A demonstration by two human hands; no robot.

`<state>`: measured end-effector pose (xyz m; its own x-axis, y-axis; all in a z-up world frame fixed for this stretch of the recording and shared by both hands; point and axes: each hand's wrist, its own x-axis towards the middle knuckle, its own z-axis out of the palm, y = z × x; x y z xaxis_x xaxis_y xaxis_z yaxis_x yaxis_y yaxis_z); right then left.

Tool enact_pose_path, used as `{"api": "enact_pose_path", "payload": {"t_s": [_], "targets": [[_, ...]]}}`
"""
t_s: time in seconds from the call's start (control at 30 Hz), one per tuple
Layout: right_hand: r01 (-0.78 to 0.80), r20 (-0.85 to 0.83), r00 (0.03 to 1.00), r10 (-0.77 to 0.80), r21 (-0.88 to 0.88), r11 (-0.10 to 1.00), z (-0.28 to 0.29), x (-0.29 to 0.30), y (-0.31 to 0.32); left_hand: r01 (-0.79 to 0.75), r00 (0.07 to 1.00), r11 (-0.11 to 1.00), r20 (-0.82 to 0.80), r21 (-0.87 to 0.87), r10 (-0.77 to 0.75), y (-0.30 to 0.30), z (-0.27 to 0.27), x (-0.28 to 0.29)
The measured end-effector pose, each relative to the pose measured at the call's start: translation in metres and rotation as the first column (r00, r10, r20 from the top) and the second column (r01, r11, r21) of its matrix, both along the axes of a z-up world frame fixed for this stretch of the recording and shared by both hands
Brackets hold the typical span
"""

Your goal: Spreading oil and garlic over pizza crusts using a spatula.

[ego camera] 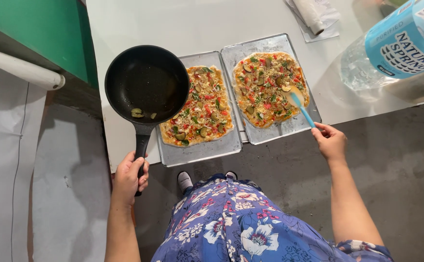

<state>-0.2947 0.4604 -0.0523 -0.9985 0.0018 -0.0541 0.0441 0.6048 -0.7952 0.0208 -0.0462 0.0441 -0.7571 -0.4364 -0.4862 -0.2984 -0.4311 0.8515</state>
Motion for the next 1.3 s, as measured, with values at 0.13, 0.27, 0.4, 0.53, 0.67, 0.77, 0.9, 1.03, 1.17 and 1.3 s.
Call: {"api": "enact_pose_path", "payload": {"t_s": [0.13, 0.27, 0.4, 0.53, 0.67, 0.77, 0.9, 1.03, 1.17, 1.3], "targets": [[0.038, 0.036, 0.998, -0.042, 0.108, 0.993, -0.003, 0.014, -0.004, 0.015, 1.000, 1.000, -0.004, 0.002, -0.015, 0.001, 0.000, -0.001], [0.022, 0.034, 0.999, -0.027, 0.148, 0.989, -0.009, 0.027, -0.005, 0.029, 1.000, 1.000, -0.007, -0.001, -0.029, 0.000, -0.003, -0.001], [-0.012, 0.045, 0.999, 0.005, 0.175, 0.985, -0.006, 0.037, -0.011, 0.038, 0.999, 0.999, 0.003, -0.003, -0.038, -0.001, -0.004, -0.002], [-0.021, 0.033, 0.999, 0.014, 0.216, 0.976, -0.005, 0.036, -0.014, 0.046, 0.999, 0.999, 0.003, 0.006, -0.046, -0.001, -0.005, -0.004], [-0.044, 0.009, 0.999, 0.044, 0.383, 0.923, 0.021, 0.041, -0.022, 0.047, 0.999, 0.999, 0.000, 0.000, -0.047, -0.001, -0.006, -0.003], [-0.070, 0.025, 0.997, 0.067, 0.534, 0.843, 0.044, 0.044, -0.024, 0.041, 0.999, 0.999, 0.015, -0.006, -0.040, 0.002, 0.000, -0.003], [-0.008, -0.059, 0.997, 0.058, 0.624, 0.781, 0.060, 0.039, -0.023, 0.035, 0.999, 0.999, 0.020, -0.017, -0.034, 0.002, -0.001, -0.001], [-0.007, -0.084, 0.995, 0.062, 0.539, 0.843, 0.056, 0.035, -0.033, 0.031, 0.999, 1.000, 0.011, -0.004, -0.031, 0.002, -0.003, -0.002], [-0.049, 0.059, 0.998, 0.021, 0.525, 0.850, 0.040, 0.033, -0.035, 0.037, 0.999, 0.999, 0.005, 0.001, -0.037, 0.003, -0.004, 0.000], [-0.050, 0.125, 0.992, -0.018, 0.519, 0.853, 0.044, 0.034, -0.034, 0.043, 0.999, 0.999, 0.000, 0.003, -0.043, 0.002, -0.006, 0.003]]}}
